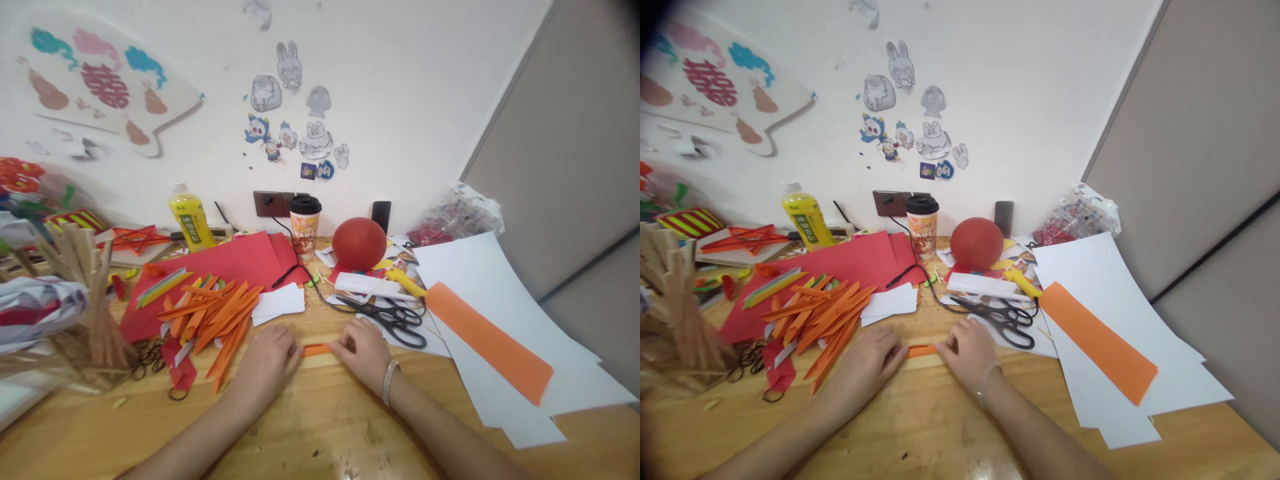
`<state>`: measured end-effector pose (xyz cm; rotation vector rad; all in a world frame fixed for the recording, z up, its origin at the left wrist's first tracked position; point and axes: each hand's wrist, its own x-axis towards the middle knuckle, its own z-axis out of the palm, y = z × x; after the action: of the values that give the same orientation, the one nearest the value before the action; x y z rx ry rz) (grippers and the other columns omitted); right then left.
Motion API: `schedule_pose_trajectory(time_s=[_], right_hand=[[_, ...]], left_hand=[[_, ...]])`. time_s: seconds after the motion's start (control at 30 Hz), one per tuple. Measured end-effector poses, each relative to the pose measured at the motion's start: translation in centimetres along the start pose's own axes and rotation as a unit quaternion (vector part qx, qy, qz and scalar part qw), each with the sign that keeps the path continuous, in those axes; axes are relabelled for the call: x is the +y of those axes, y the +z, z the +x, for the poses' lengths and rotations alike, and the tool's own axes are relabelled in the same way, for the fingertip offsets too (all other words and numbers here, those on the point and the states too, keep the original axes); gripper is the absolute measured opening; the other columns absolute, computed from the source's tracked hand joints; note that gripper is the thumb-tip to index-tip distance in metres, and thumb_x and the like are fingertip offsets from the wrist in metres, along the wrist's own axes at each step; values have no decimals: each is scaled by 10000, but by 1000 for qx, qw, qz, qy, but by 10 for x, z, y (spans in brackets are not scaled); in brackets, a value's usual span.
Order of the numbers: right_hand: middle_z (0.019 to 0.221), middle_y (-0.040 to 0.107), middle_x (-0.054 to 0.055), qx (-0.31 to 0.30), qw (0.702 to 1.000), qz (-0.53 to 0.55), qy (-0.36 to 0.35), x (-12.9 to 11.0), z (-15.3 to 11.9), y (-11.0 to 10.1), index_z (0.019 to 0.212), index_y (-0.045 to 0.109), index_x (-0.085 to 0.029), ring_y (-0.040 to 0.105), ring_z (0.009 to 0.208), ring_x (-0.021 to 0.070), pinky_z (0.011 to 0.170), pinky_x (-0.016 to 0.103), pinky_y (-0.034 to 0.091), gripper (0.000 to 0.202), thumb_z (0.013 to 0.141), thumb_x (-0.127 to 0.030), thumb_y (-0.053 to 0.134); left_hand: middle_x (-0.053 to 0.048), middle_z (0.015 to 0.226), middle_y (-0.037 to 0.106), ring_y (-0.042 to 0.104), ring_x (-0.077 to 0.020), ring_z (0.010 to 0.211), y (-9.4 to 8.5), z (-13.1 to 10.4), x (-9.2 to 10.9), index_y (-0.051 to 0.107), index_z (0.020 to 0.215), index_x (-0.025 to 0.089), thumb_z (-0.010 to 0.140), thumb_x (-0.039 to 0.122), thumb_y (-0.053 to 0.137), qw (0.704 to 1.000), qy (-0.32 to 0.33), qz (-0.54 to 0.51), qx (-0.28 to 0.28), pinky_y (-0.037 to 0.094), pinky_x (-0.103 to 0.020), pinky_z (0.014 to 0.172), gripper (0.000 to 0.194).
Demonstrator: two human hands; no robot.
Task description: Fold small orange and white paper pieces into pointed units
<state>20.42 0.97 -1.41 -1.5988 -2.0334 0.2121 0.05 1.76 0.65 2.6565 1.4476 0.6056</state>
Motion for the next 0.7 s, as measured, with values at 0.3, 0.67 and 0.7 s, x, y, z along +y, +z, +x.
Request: schedule_pose_trajectory(time_s=[0.3, 0.67, 0.7], right_hand=[[813, 586, 29, -24, 983, -7, -184, -6, -4, -3, 798, 547, -189, 488, 781, 185, 701, 303, 369, 82, 801, -236, 614], [856, 623, 50, 6, 926, -89, -367, -3, -8, -3, 785, 576, -171, 474, 750, 168, 680, 293, 382, 265, 937, -131, 362], [828, 620, 48, 3, 925, -89, -369, -3, -9, -4, 793, 578, -169, 473, 743, 169, 675, 292, 383, 263, 939, -140, 361]], left_hand=[[-52, 792, 560, 504, -199, 744, -1, -6, -3, 545, 765, 166, 897, 234, 428, 989, 130, 73, 21, 428, -317, 666, 189], [-67, 888, 580, 532, -185, 831, -2, -21, -3, 532, 1016, 154, 916, 93, 342, 962, 268, 56, -17, 462, -321, 785, 223], [-76, 913, 587, 536, -189, 857, -3, -21, -3, 514, 1073, 154, 916, 78, 324, 957, 286, 54, -7, 463, -329, 800, 258]])
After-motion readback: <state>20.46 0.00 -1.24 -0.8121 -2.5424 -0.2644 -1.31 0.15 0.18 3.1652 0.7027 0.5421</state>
